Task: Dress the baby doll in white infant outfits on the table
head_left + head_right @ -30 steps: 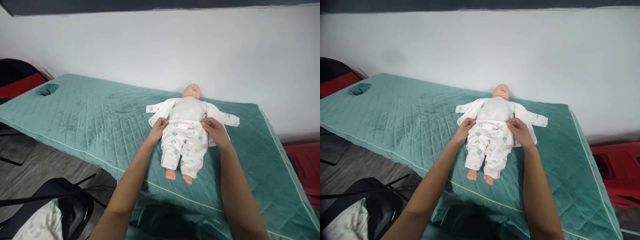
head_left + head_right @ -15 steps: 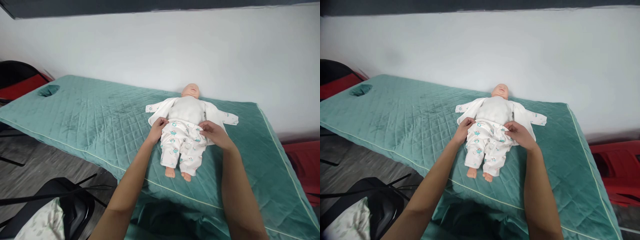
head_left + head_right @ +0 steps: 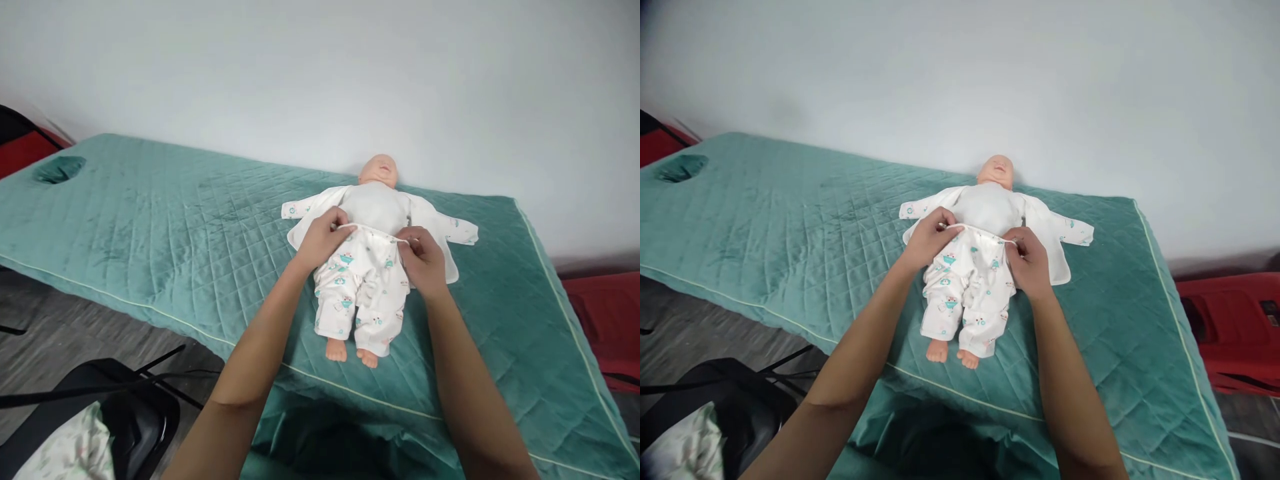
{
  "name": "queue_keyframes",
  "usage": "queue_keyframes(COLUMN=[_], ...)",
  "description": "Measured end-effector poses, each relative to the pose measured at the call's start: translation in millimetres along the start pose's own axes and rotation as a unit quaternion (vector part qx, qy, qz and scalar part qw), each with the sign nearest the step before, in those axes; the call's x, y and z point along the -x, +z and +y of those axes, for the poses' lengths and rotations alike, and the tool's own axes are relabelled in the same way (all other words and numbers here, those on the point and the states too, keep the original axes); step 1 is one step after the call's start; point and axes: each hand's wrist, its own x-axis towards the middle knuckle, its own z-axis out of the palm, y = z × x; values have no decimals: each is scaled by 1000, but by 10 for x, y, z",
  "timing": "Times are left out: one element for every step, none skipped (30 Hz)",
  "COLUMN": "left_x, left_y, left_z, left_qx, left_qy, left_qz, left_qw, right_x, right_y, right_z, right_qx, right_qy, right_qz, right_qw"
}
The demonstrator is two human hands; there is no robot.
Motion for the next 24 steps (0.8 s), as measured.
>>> queue_keyframes(left_x=[-32,-58,-77,-89,-93,-90,-83,-73,-63,-53,-45,-39,-35,-31,-28,-25,-22,-18,-14,-9,-5,-2,0,1], left_y=[3,6,9,12,14,13,11,7,0,-8,-19,-32,-48,-66,-85,-106,-127,-147,-166,-182,-194,-203,-208,-210], left_z=[-76,-159,-241,-317,-381,-429,-462,-480,-488,-488,-486,-484,-485,-489,-496,-504,-513,-521,-526,-528,-527,-526,-524,-524], left_qx=[27,56,86,115,142,164,182,195,205,210,212,210,205,200,197,197,199,203,209,213,217,219,222,226], left_qy=[-14,-28,-42,-56,-70,-82,-94,-105,-116,-127,-136,-142,-145,-146,-147,-148,-151,-153,-155,-158,-163,-168,-172,-176], left_qz=[37,73,104,127,140,145,144,135,122,105,86,66,48,32,18,4,-9,-21,-29,-35,-38,-39,-38,-33], left_qw=[999,995,990,984,977,972,968,966,964,964,964,965,967,968,969,969,968,967,965,963,962,960,959,958], right_x=[-16,-36,-59,-83,-107,-128,-144,-155,-160,-160,-154,-146,-136,-125,-115,-106,-98,-92,-88,-86,-85,-86,-90,-95], right_y=[-14,-32,-51,-71,-91,-111,-132,-154,-178,-204,-232,-261,-290,-318,-342,-362,-376,-384,-386,-383,-374,-360,-341,-317], right_z=[14,27,37,46,54,64,76,92,111,131,150,166,176,178,174,165,154,143,136,135,140,150,165,181], right_qx=[-4,-9,-13,-15,-17,-20,-22,-23,-23,-23,-22,-19,-17,-20,-30,-47,-67,-87,-99,-103,-96,-82,-64,-45], right_qy=[29,53,67,72,71,67,64,66,73,85,99,114,128,139,147,154,159,162,163,159,150,138,127,120], right_qz=[-13,-23,-31,-37,-44,-50,-60,-71,-83,-99,-122,-151,-180,-207,-230,-249,-261,-269,-271,-264,-248,-225,-196,-163], right_qw=[999,998,997,997,996,996,996,995,994,991,987,982,975,968,961,955,950,946,944,946,952,961,970,978])
